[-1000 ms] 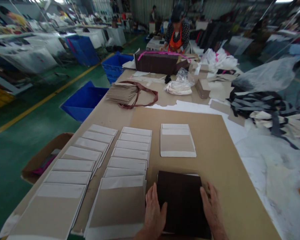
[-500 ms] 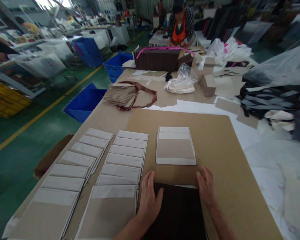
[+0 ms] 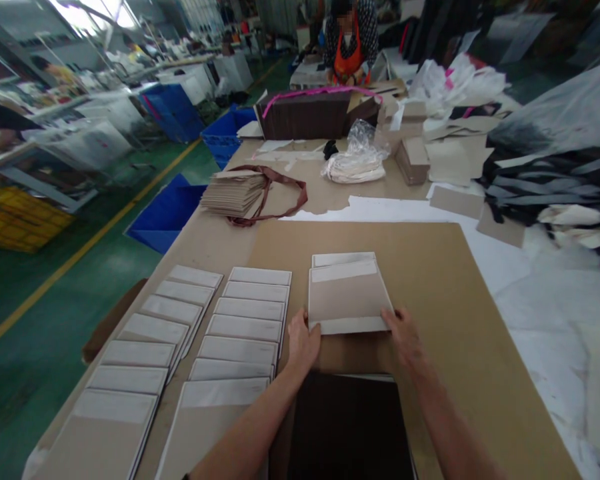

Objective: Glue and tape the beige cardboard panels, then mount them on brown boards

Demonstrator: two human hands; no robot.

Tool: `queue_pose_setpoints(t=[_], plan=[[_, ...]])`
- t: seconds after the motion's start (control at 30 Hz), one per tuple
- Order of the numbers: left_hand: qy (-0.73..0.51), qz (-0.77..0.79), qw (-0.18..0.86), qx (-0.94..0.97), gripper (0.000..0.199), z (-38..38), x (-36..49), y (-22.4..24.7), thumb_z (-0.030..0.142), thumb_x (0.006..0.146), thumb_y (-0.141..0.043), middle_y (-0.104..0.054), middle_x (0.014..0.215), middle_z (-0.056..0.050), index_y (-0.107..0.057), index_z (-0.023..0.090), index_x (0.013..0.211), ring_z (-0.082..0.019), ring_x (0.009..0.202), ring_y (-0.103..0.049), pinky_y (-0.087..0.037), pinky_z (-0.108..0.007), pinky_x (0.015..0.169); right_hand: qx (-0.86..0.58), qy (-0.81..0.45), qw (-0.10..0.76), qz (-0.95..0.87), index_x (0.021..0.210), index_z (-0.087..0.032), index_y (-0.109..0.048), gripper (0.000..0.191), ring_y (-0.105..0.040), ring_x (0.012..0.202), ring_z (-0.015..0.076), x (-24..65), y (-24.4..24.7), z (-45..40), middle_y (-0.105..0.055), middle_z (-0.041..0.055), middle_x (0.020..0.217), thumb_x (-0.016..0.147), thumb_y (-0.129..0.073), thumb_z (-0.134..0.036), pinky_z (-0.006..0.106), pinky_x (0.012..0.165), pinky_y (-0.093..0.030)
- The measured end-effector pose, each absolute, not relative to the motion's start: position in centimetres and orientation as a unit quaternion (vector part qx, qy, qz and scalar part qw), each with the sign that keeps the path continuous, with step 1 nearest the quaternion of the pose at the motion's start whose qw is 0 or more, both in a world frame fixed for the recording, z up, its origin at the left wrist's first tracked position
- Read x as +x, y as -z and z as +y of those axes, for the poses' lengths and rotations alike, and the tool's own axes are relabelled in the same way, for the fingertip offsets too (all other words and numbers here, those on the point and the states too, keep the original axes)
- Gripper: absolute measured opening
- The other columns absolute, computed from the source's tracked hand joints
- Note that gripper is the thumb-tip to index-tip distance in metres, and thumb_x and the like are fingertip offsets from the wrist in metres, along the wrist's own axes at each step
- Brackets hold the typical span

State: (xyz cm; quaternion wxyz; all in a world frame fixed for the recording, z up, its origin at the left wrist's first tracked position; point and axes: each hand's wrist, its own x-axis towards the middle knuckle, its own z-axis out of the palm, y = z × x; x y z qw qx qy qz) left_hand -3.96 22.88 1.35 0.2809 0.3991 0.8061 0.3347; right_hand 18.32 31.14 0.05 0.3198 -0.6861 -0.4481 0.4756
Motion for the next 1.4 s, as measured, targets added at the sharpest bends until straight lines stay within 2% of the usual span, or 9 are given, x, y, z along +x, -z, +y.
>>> queue_pose_setpoints(t=[0.1, 0.23, 0.37, 0.57, 0.83, 1.0, 1.1, 1.2, 1.4], plan=[[-0.398, 0.786, 0.342, 0.329, 0.028, 23.3, -3.8, -2.7, 0.030, 0.076, -0.058, -0.065, 0.090, -0.005, -0.059, 0.016, 0.100, -0.020, 0.090, -0.060, -0.047, -0.032, 0.082, -0.637, -0.527, 0.361, -0.430, 0.084, -0.018, -0.061, 0.044, -0.058, 0.072, 0.0205, 17.7, -1.5, 31.8, -0.066, 0.0047, 0.077, 0.063, -0.066, -0.055, 0.031, 0.064, -0.046], [-0.419, 0.780, 0.374, 0.278, 0.034, 21.5, -3.9, -4.7, 0.042, 0.083, -0.048, -0.065, 0.089, -0.004, -0.059, 0.016, 0.102, -0.017, 0.082, -0.059, -0.047, -0.028, 0.075, -0.588, -0.623, 0.380, -0.349, 0.095, -0.019, -0.062, 0.053, -0.061, 0.077, 0.0204, 19.0, -3.2, 28.8, -0.069, 0.0043, 0.087, 0.056, -0.076, -0.052, 0.033, 0.071, -0.050], [-0.422, 0.724, 0.474, 0.271, 0.030, 15.0, -4.4, -7.2, 0.046, 0.081, -0.054, -0.062, 0.082, 0.000, -0.058, 0.019, 0.091, -0.014, 0.075, -0.056, -0.044, -0.024, 0.070, -0.592, -0.668, 0.277, -0.355, 0.104, -0.020, -0.065, 0.050, -0.063, 0.093, 0.0237, 22.8, -5.3, 21.0, -0.070, 0.0068, 0.102, 0.065, -0.075, -0.050, 0.034, 0.084, -0.050], [-0.230, 0.753, 0.528, 0.317, 0.016, 3.4, -4.4, -6.9, 0.035, 0.082, -0.046, -0.051, 0.069, 0.004, -0.050, 0.021, 0.076, -0.014, 0.070, -0.052, -0.038, -0.023, 0.065, -0.611, -0.689, 0.060, -0.386, 0.089, -0.019, -0.071, 0.051, -0.066, 0.090, 0.0296, 26.7, -4.9, 9.0, -0.074, 0.0055, 0.088, 0.062, -0.066, -0.062, 0.035, 0.078, -0.053], [-0.013, 0.792, 0.415, 0.447, 0.011, 1.9, -3.6, -6.1, 0.024, 0.090, -0.036, -0.062, 0.084, -0.003, -0.045, 0.022, 0.082, -0.017, 0.081, -0.060, -0.039, -0.026, 0.074, -0.606, -0.633, -0.008, -0.482, 0.093, -0.019, -0.069, 0.048, -0.066, 0.087, 0.0245, 27.1, -1.9, 6.0, -0.073, 0.0042, 0.088, 0.075, -0.051, -0.061, 0.029, 0.075, -0.049], [0.087, 0.764, 0.401, 0.498, 0.016, 3.1, -3.9, -8.1, 0.032, 0.090, -0.040, -0.066, 0.086, -0.006, -0.051, 0.021, 0.085, -0.022, 0.083, -0.064, -0.042, -0.030, 0.073, -0.633, -0.500, -0.111, -0.580, 0.065, -0.022, -0.060, 0.043, -0.061, 0.062, 0.0196, 28.0, -2.8, 6.2, -0.066, 0.0024, 0.062, 0.079, -0.049, -0.061, 0.028, 0.060, -0.042], [0.103, 0.750, 0.389, 0.524, 0.021, 4.8, -4.4, -9.4, 0.037, 0.089, -0.042, -0.066, 0.085, -0.007, -0.054, 0.020, 0.084, -0.025, 0.082, -0.065, -0.045, -0.034, 0.072, -0.660, -0.456, -0.076, -0.593, 0.067, -0.024, -0.059, 0.042, -0.060, 0.060, 0.0184, 28.3, -2.8, 8.6, -0.065, 0.0009, 0.061, 0.080, -0.047, -0.063, 0.028, 0.060, -0.043], [0.002, 0.744, 0.361, 0.562, 0.021, 8.6, -5.0, -9.2, 0.034, 0.090, -0.040, -0.065, 0.087, -0.006, -0.056, 0.021, 0.086, -0.022, 0.082, -0.064, -0.047, -0.033, 0.075, -0.692, -0.435, 0.047, -0.574, 0.085, -0.024, -0.062, 0.039, -0.063, 0.071, 0.0205, 26.8, -2.2, 14.5, -0.069, 0.0029, 0.076, 0.077, -0.050, -0.060, 0.030, 0.067, -0.047], [-0.135, 0.746, 0.218, 0.614, 0.042, 20.9, -5.5, -4.7, 0.019, 0.085, -0.042, -0.046, 0.137, -0.019, -0.047, 0.010, 0.126, -0.027, 0.130, -0.041, -0.033, -0.042, 0.109, -0.683, -0.387, 0.273, -0.556, 0.105, -0.016, -0.060, 0.048, -0.062, 0.096, 0.0261, 20.4, -0.2, 29.8, -0.066, 0.0135, 0.104, 0.074, -0.050, -0.052, 0.039, 0.086, -0.047]])
